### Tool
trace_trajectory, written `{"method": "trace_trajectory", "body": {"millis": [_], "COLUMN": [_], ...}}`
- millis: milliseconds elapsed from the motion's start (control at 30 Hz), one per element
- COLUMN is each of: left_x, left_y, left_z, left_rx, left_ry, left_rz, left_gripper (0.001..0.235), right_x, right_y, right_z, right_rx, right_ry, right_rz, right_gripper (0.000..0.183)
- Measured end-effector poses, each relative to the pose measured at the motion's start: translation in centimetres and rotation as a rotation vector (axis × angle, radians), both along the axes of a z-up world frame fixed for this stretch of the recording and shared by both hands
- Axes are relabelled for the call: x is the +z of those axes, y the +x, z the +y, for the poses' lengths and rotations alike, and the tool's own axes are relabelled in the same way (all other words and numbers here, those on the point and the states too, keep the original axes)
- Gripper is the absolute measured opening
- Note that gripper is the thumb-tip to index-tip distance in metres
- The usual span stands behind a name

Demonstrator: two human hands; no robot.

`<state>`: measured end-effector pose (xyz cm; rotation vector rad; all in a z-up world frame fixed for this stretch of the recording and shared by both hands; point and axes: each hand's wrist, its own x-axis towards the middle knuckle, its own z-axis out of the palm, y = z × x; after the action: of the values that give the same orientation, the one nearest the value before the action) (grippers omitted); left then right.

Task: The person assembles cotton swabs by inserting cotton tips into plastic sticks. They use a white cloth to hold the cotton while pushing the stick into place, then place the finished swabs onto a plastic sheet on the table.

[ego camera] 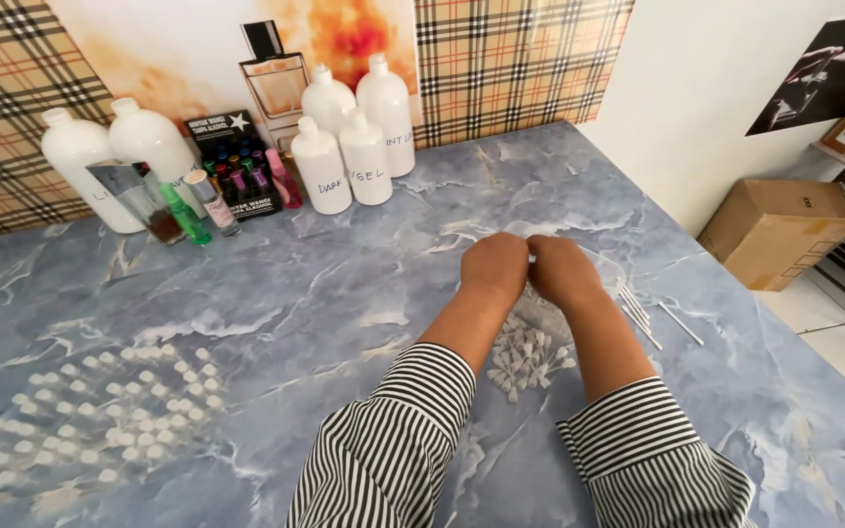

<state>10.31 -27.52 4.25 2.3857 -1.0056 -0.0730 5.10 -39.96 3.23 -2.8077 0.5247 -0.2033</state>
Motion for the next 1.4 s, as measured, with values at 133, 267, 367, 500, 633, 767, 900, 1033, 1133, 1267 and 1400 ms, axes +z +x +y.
{"method": "trace_trajectory", "body": {"millis": [133, 267, 367, 500, 633, 767, 900, 1033, 1133, 1267, 1400], "left_x": [-1.7, -2.2, -2.2, -2.6, -1.5, -2.2, -2.3, -2.2, -3.0, -0.8, -0.4], "left_y": [0.7, 0.7, 0.8, 0.5, -0.7, 0.5, 0.8, 0.9, 1.4, 0.3, 0.6], "left_z": [-1.9, -2.8, -2.5, -2.4, -2.3, -2.9, -3.2, -3.5, -3.9, -3.3, -3.4], "left_rx": [0.009, 0.057, 0.001, 0.028, 0.074, 0.046, 0.046, 0.058, 0.040, 0.098, 0.183], "left_ry": [0.132, 0.247, 0.288, 0.271, 0.245, 0.269, 0.242, 0.289, 0.293, 0.251, 0.108], "left_rz": [-0.033, -0.035, -0.052, -0.083, -0.040, -0.056, 0.012, 0.009, -0.075, 0.017, 0.223], "left_gripper": [0.027, 0.030, 0.035, 0.039, 0.040, 0.039, 0.039, 0.037, 0.036, 0.038, 0.042], "right_x": [0.8, 0.9, 2.5, 3.9, 4.1, 4.6, 4.7, 4.9, 4.9, 5.0, 5.2], "right_y": [-0.2, -1.1, -2.1, -2.5, -2.5, -2.8, -2.9, -2.9, -2.9, -3.0, -3.0], "right_z": [0.9, 1.5, 2.4, 3.3, 3.4, 3.7, 3.9, 4.0, 4.1, 4.0, 4.2], "right_rx": [0.024, 0.076, 0.104, 0.076, 0.058, 0.083, 0.078, 0.077, 0.079, 0.076, 0.070], "right_ry": [-0.002, 0.003, 0.009, 0.024, 0.039, 0.036, 0.049, 0.052, 0.058, 0.068, 0.077], "right_rz": [0.018, 0.056, 0.076, 0.096, 0.100, 0.094, 0.092, 0.087, 0.083, 0.076, 0.072], "right_gripper": [0.036, 0.036, 0.032, 0.027, 0.026, 0.026, 0.027, 0.027, 0.028, 0.029, 0.030]}}
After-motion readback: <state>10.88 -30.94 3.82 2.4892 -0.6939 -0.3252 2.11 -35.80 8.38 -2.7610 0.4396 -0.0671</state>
